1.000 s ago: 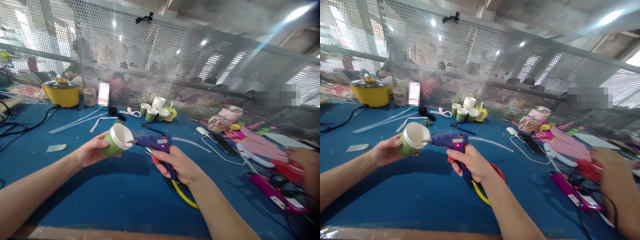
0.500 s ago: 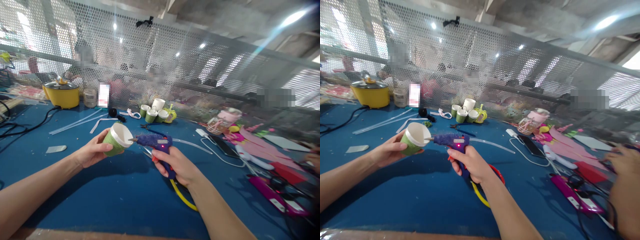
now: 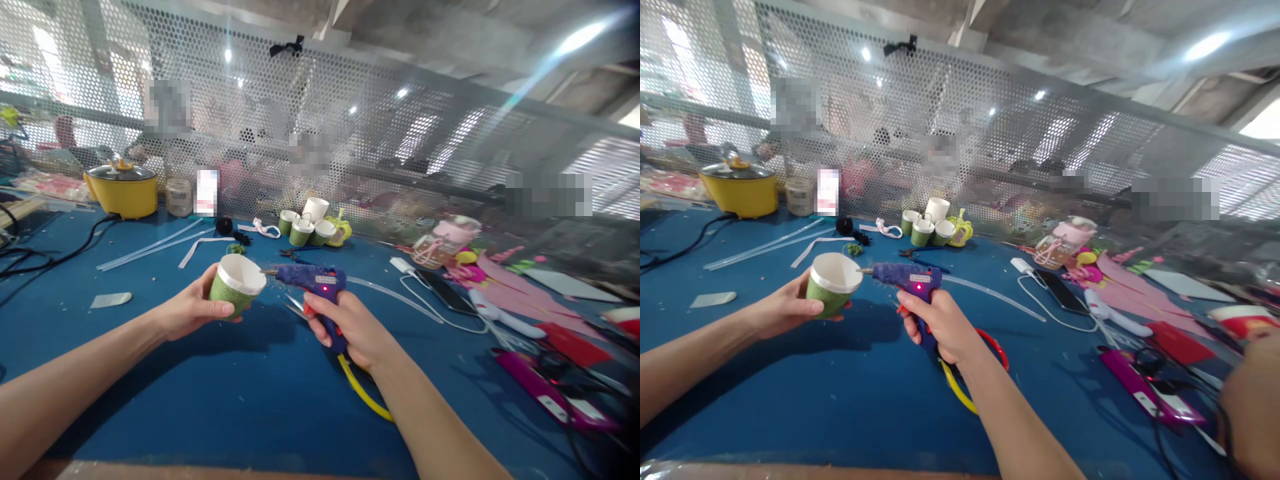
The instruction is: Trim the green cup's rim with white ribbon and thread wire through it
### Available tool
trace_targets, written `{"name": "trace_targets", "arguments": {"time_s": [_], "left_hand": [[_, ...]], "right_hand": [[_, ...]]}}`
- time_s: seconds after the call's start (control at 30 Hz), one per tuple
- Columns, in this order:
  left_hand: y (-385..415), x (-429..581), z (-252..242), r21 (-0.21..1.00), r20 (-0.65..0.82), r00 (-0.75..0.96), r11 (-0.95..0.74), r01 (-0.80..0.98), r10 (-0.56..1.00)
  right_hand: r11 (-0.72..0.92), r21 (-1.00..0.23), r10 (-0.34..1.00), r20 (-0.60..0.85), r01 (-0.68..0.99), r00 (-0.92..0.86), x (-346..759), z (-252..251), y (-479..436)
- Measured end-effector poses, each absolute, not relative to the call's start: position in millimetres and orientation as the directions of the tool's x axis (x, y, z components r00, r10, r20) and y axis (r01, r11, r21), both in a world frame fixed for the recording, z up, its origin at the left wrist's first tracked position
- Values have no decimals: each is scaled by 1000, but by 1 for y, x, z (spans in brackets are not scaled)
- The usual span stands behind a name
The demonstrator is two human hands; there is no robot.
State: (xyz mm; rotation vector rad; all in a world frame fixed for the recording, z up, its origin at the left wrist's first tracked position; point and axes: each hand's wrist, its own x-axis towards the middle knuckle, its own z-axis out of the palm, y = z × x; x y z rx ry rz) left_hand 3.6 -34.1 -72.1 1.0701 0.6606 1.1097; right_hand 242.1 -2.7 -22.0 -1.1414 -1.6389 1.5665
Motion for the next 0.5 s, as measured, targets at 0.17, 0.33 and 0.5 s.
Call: {"name": "trace_targets", "arguments": {"time_s": [0.17, 0.33, 0.5], "left_hand": [[-35, 5, -74, 905, 87, 398, 95, -416, 913], [-34, 5, -76, 867, 74, 405, 142, -478, 911], [-33, 7, -77, 843, 70, 383, 151, -517, 921]], "right_hand": [[-94, -982, 876, -161, 166, -454, 240, -25, 0], [-117, -984, 863, -167, 132, -477, 240, -28, 0], [-163, -981, 823, -195, 108, -533, 241, -25, -5]]}}
